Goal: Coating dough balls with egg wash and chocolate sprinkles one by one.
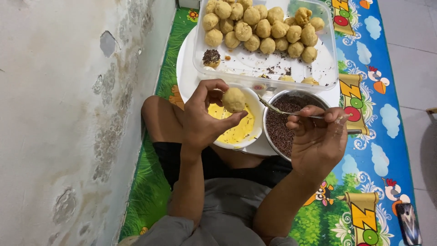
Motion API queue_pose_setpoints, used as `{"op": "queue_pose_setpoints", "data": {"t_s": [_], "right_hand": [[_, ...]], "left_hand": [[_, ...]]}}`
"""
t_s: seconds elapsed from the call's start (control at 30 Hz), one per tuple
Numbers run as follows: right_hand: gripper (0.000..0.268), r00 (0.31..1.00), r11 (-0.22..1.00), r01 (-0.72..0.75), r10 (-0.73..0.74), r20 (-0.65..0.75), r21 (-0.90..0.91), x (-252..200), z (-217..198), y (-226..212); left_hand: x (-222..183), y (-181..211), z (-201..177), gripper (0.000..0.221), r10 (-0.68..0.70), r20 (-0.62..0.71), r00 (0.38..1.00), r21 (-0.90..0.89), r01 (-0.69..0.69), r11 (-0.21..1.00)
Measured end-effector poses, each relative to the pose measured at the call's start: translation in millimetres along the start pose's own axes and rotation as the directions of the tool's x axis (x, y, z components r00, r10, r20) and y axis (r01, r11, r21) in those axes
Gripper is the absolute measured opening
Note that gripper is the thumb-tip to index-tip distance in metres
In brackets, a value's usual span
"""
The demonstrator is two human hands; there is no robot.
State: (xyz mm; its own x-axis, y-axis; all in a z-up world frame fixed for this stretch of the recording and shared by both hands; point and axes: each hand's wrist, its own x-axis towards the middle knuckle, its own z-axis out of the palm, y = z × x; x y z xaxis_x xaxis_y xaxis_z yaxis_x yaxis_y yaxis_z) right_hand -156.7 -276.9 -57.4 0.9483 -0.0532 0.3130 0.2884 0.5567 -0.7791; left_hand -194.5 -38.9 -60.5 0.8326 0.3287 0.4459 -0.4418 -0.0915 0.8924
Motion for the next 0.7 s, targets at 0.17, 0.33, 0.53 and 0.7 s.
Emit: {"op": "queue_pose_setpoints", "data": {"t_s": [0.17,0.33,0.53,0.7], "right_hand": [[0.028,1.000,1.000,-0.008,0.007,-0.009,-0.009,0,1,-1],[0.028,1.000,1.000,-0.008,0.008,0.002,0.027,0,-1,1],[0.030,1.000,0.992,-0.001,-0.002,0.026,0.130,0,-2,9],[0.036,0.997,0.999,0.021,-0.018,-0.072,0.041,-2,7,13]], "left_hand": [[2,14,0,0.058,0.043,0.035,0.998,0.003,-0.044,0.999],[1,16,-1,0.054,0.049,0.067,0.997,-0.062,-0.045,0.997],[0,4,4,0.066,-0.002,0.107,0.994,-0.122,0.016,0.992],[0,5,5,0.062,-0.033,0.104,0.994,-0.130,0.046,0.990]]}}
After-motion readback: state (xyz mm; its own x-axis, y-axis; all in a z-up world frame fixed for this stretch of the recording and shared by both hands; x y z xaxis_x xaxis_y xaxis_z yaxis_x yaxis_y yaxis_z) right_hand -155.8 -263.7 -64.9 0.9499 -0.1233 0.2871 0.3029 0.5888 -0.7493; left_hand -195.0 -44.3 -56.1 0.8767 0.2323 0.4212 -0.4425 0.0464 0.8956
